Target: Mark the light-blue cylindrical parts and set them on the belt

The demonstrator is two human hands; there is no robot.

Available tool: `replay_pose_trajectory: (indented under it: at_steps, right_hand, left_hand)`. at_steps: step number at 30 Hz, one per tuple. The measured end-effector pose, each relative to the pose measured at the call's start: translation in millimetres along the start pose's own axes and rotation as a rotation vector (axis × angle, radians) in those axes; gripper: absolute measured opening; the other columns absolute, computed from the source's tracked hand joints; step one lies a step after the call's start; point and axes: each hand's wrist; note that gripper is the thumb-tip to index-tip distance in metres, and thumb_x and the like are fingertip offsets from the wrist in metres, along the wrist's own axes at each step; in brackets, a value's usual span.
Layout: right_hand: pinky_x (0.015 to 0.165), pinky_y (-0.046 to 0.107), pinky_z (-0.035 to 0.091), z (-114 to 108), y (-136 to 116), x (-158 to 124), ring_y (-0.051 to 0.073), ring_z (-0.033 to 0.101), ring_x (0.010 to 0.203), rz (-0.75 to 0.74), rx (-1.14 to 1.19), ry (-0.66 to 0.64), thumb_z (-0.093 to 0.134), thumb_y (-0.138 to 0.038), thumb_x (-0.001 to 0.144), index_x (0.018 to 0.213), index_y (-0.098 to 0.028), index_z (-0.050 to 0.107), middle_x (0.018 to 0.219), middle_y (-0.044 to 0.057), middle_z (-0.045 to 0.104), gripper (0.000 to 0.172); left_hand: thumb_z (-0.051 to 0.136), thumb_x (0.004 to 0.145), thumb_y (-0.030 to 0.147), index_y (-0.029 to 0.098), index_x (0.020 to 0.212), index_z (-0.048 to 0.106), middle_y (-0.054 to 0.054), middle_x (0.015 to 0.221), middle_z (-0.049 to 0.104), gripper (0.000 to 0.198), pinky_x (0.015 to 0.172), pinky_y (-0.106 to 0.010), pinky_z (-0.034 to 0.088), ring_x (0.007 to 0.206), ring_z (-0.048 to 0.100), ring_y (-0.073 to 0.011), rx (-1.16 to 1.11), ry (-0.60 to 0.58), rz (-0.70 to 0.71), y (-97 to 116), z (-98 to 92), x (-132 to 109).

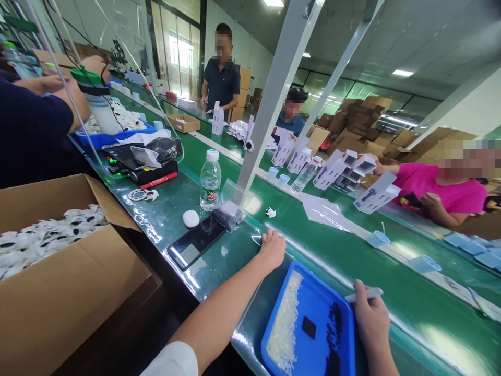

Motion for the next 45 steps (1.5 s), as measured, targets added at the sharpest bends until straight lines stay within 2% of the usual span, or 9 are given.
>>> replay_pose_trajectory:
  at_steps: [10,16,25,31,36,40,42,45]
  right_hand:
    - [0.074,0.038,0.042,1.5,4.0,3.5,0.029,0.058,0.080,0.001,-0.004,-0.012,0.050,-0.065,0.060,0.076,-0.020,0.058,0.072,0.006,0.063,0.048]
    - [0.075,0.038,0.042,2.1,6.1,5.3,0.030,0.059,0.084,0.000,0.012,-0.022,0.051,-0.067,0.059,0.078,-0.020,0.060,0.077,0.008,0.065,0.051]
    - [0.073,0.038,0.042,1.5,3.0,3.5,0.030,0.059,0.083,0.003,0.046,-0.018,0.052,-0.075,0.053,0.077,-0.019,0.061,0.070,0.007,0.065,0.061]
    - [0.070,0.036,0.042,1.8,6.4,4.9,0.028,0.059,0.077,-0.004,0.071,-0.032,0.051,-0.082,0.051,0.076,-0.019,0.062,0.066,0.005,0.064,0.069]
    - [0.068,0.036,0.042,2.6,9.7,7.2,0.028,0.059,0.075,-0.032,0.089,-0.029,0.050,-0.087,0.048,0.073,-0.018,0.063,0.065,0.006,0.065,0.075]
    - [0.068,0.036,0.043,2.9,10.5,7.2,0.027,0.059,0.074,-0.064,0.098,-0.032,0.049,-0.087,0.050,0.074,-0.017,0.063,0.065,0.006,0.065,0.075]
    - [0.068,0.036,0.043,3.1,10.5,7.1,0.027,0.059,0.073,-0.086,0.102,-0.031,0.048,-0.087,0.051,0.074,-0.017,0.063,0.066,0.006,0.065,0.075]
    - [0.067,0.035,0.043,3.1,9.6,6.8,0.026,0.058,0.070,-0.118,0.109,-0.018,0.047,-0.088,0.052,0.073,-0.017,0.063,0.065,0.006,0.065,0.075]
  left_hand:
    - [0.037,0.088,0.013,0.012,0.095,0.060,-0.014,0.105,0.049,0.024,0.087,-0.041,0.036,0.108,0.039,-0.0281,-0.035,0.011,0.006,-3.6,5.6,3.5]
    - [0.038,0.086,0.011,0.014,0.094,0.060,-0.013,0.107,0.049,0.024,0.088,-0.041,0.036,0.109,0.038,-0.0273,-0.046,0.005,0.009,-3.7,2.9,3.4]
    - [0.040,0.086,0.012,0.013,0.090,0.059,-0.013,0.105,0.049,0.019,0.085,-0.041,0.037,0.106,0.041,-0.0282,-0.041,0.022,0.017,-6.0,6.6,4.7]
    - [0.038,0.093,0.021,0.015,0.094,0.058,-0.012,0.105,0.047,0.021,0.086,-0.039,0.038,0.104,0.042,-0.0261,-0.035,0.150,0.013,-8.8,16.9,15.0]
    - [0.054,0.088,0.032,0.017,0.098,0.058,-0.011,0.112,0.046,0.018,0.091,-0.038,0.036,0.106,0.042,-0.0260,0.032,0.218,0.023,-6.6,19.5,20.0]
    - [0.062,0.083,0.039,0.017,0.106,0.057,-0.012,0.115,0.049,0.032,0.089,-0.039,0.038,0.108,0.045,-0.0273,0.077,0.277,-0.077,-2.5,11.0,19.0]
    - [0.060,0.085,0.040,0.016,0.106,0.057,-0.012,0.112,0.053,0.032,0.087,-0.038,0.039,0.107,0.047,-0.0275,0.086,0.301,-0.152,-1.9,4.2,17.1]
    - [0.051,0.090,0.041,0.015,0.101,0.060,-0.012,0.102,0.061,0.030,0.087,-0.038,0.039,0.103,0.052,-0.0267,0.084,0.246,-0.210,-4.2,-5.3,12.4]
Point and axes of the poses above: each hand's wrist, its own x-axis towards the middle knuckle, its own z-axis out of the palm, y = z × x
